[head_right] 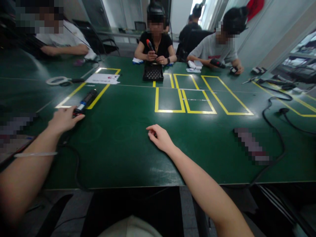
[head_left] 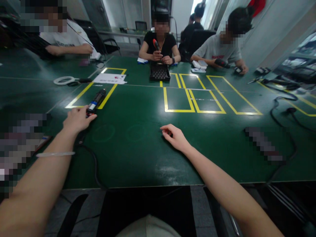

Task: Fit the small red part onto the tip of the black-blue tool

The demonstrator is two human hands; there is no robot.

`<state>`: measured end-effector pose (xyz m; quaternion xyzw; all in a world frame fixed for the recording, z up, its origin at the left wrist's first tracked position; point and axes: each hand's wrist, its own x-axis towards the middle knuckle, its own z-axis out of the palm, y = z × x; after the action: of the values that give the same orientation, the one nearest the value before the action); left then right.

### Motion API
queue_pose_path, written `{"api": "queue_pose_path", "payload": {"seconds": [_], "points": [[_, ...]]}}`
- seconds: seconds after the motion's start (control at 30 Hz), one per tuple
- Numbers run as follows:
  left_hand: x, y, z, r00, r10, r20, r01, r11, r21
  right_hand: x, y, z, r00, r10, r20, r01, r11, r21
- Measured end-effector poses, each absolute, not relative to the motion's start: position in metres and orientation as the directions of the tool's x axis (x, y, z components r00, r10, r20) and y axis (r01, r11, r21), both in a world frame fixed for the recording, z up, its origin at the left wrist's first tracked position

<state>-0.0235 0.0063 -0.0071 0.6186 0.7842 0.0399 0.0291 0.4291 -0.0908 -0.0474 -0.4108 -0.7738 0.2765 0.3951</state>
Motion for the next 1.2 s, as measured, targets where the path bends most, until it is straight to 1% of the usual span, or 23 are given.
{"api": "queue_pose_path", "payload": {"seconds": [0.13,0.2,0.3,0.37,0.47,0.6,0.8,0.87,0.93,1.1,1.13,1.2], "points": [[-0.041,0.007,-0.007,-0.298,0.955,0.016,0.951,0.295,0.09,0.429,-0.091,-0.048,-0.354,0.854,0.382,0.43,0.511,-0.745],[-0.039,0.002,-0.006,-0.312,0.948,0.058,0.948,0.307,0.082,0.429,-0.091,-0.047,-0.356,0.855,0.377,0.434,0.509,-0.744],[-0.029,-0.007,-0.006,-0.285,0.946,0.153,0.958,0.279,0.058,0.429,-0.09,-0.047,-0.357,0.853,0.38,0.43,0.511,-0.744],[-0.022,-0.012,-0.004,-0.278,0.942,0.19,0.96,0.275,0.043,0.429,-0.09,-0.047,-0.358,0.852,0.381,0.43,0.513,-0.742],[-0.015,-0.016,-0.002,-0.284,0.939,0.194,0.958,0.286,0.015,0.429,-0.09,-0.047,-0.358,0.854,0.377,0.437,0.51,-0.741],[-0.012,-0.017,0.0,-0.247,0.947,0.203,0.966,0.258,-0.028,0.428,-0.091,-0.046,-0.358,0.858,0.368,0.443,0.503,-0.742],[-0.008,-0.016,-0.001,-0.3,0.93,0.212,0.948,0.316,-0.044,0.428,-0.091,-0.046,-0.356,0.86,0.365,0.444,0.499,-0.744],[-0.007,-0.015,-0.001,-0.316,0.924,0.215,0.944,0.328,-0.023,0.428,-0.09,-0.046,-0.358,0.86,0.364,0.447,0.5,-0.742],[-0.005,-0.015,0.0,-0.361,0.909,0.21,0.932,0.362,0.033,0.428,-0.09,-0.046,-0.362,0.859,0.363,0.449,0.502,-0.739],[-0.008,-0.012,0.002,-0.511,0.845,0.158,0.846,0.462,0.267,0.427,-0.09,-0.046,-0.361,0.86,0.361,0.453,0.5,-0.738],[-0.007,-0.012,0.003,-0.506,0.842,0.184,0.847,0.446,0.289,0.427,-0.09,-0.047,-0.359,0.861,0.361,0.453,0.499,-0.739],[-0.001,-0.013,0.006,-0.435,0.855,0.284,0.886,0.351,0.302,0.427,-0.089,-0.047,-0.357,0.861,0.362,0.452,0.498,-0.74]]}}
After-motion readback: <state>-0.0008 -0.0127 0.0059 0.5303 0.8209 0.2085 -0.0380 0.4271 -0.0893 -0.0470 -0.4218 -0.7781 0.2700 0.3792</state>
